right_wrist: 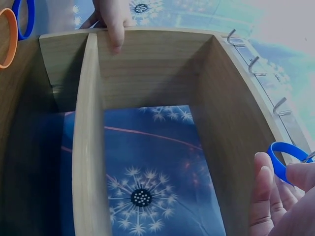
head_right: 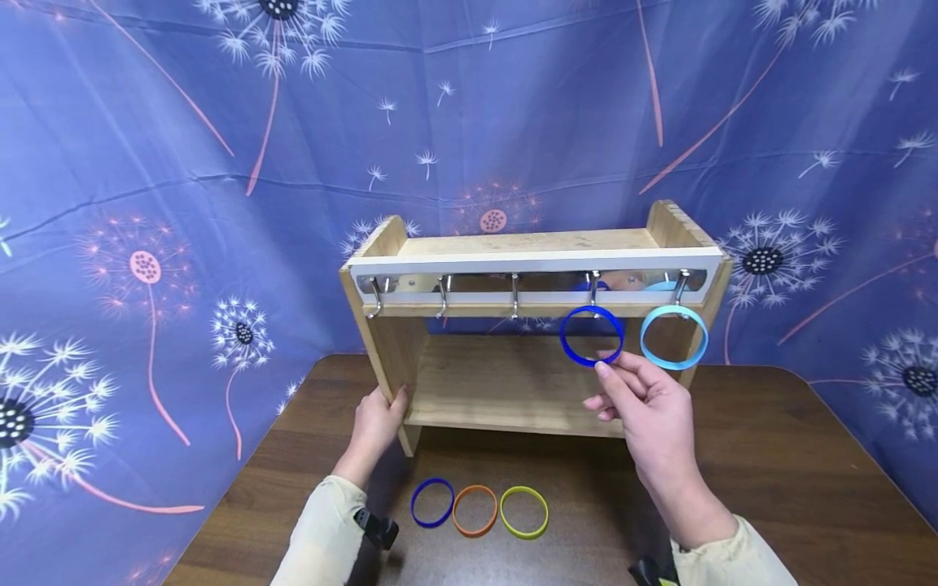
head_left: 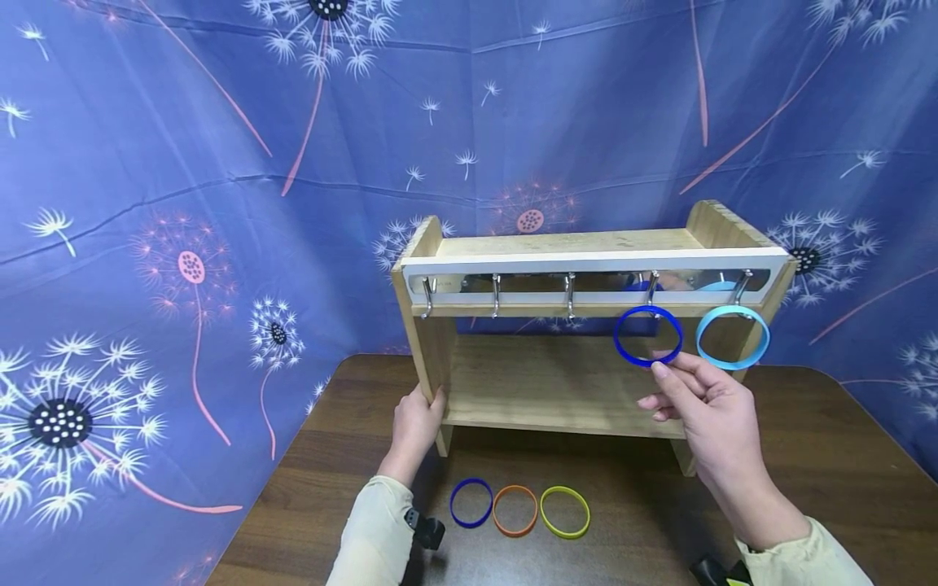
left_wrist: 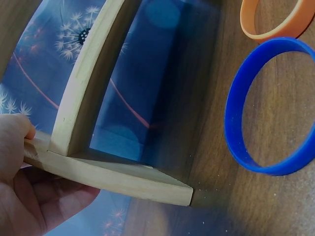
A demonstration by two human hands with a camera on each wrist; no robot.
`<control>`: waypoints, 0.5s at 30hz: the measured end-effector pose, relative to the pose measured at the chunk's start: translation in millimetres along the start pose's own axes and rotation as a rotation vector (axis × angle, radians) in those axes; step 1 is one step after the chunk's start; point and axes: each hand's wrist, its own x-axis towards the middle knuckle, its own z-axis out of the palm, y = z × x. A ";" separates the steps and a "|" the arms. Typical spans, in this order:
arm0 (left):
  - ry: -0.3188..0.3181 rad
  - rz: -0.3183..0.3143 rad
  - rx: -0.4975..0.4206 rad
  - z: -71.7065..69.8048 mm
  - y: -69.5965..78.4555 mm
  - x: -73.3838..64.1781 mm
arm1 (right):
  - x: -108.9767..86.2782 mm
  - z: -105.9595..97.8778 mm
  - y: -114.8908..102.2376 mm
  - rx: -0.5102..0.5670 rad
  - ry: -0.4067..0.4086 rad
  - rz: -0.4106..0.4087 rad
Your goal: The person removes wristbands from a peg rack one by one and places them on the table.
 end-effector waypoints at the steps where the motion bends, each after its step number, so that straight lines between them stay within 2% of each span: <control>1: 0.000 0.000 0.001 0.1 0.0 0.0 | 0.3 0.4 -0.2 0.007 0.003 -0.004; 6: 0.006 0.003 0.005 0.6 -0.3 0.3 | 1.4 1.2 -1.1 0.075 -0.015 -0.039; 15: 0.009 0.012 -0.003 0.5 -0.4 -0.1 | 0.7 1.1 -5.7 0.078 -0.009 -0.088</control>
